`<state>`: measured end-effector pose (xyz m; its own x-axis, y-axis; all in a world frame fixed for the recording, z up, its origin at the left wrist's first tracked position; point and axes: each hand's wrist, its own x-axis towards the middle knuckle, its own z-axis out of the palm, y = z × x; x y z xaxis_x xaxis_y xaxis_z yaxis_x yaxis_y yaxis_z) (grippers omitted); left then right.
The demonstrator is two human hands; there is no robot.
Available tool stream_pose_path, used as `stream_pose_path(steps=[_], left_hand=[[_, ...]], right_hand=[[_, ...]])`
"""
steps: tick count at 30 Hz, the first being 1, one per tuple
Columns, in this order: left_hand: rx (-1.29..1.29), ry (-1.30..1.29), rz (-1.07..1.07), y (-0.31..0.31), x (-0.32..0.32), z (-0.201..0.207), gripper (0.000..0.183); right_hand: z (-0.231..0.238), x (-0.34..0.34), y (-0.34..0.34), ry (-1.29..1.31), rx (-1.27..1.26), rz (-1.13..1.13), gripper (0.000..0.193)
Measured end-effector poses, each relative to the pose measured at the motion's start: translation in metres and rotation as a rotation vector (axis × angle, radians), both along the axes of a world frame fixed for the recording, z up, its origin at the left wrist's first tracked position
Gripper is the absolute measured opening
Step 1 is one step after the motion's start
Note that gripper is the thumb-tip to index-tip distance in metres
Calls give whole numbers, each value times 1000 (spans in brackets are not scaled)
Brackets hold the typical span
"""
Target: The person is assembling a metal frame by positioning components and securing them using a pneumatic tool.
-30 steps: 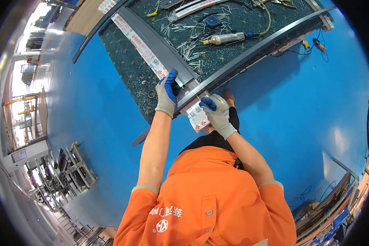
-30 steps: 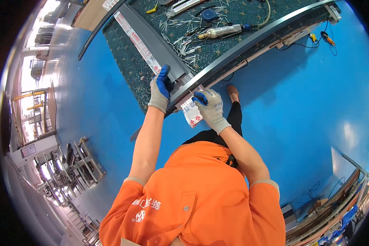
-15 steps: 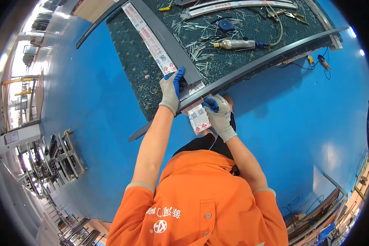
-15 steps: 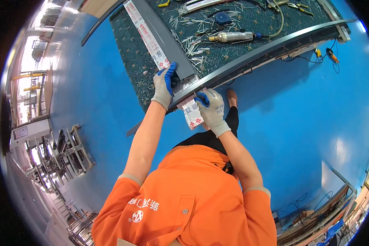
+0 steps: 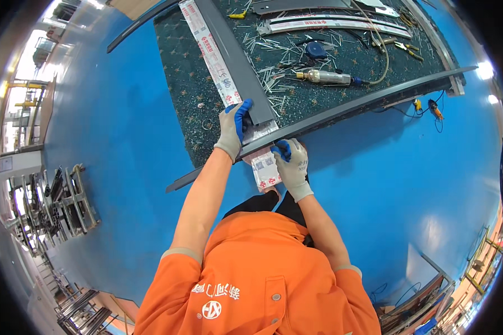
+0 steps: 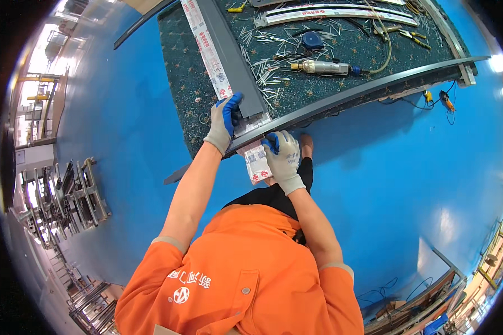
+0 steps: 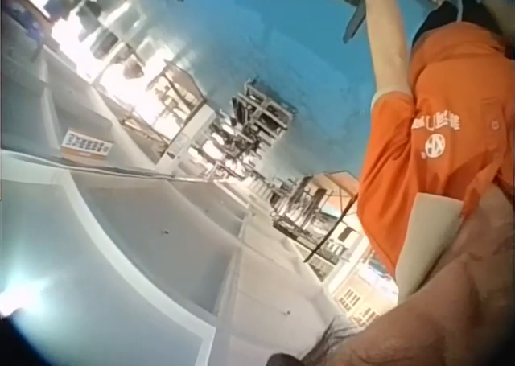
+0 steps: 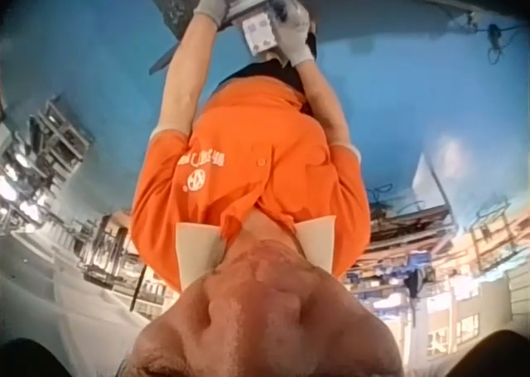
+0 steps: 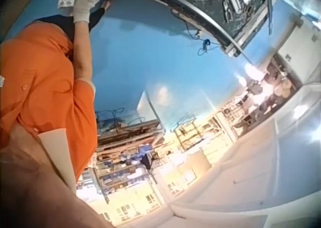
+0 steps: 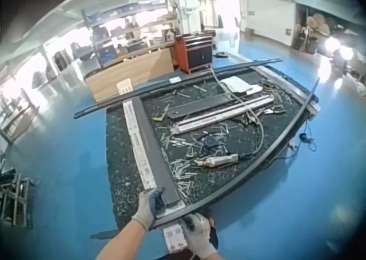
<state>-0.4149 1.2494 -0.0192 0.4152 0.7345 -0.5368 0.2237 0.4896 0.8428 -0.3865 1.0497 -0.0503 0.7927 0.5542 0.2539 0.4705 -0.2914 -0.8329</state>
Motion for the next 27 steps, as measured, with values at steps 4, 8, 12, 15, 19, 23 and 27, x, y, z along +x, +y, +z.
stream_pose_path(steps=[4,8,12,15,19,23,27], left_hand=[[38,-116,-32,10,-4,-17,20],[54,-166,-9,11,3,-20,19],[62,-177,59,8,10,-17,21],[66,-182,111,6,16,-14,22],[73,-182,171,4,25,-11,25],[80,-172,219,3,35,-11,28],[52,-217,283,7,50,-15,31]], right_hand=[[0,0,3,-34,-66,27,27],[2,2,3,-78,-116,39,27],[5,0,4,-132,-150,37,27],[6,-1,5,-179,-160,11,26],[6,-3,7,-157,-238,20,26],[11,4,6,-164,-295,35,26],[22,17,6,-200,-372,64,26]])
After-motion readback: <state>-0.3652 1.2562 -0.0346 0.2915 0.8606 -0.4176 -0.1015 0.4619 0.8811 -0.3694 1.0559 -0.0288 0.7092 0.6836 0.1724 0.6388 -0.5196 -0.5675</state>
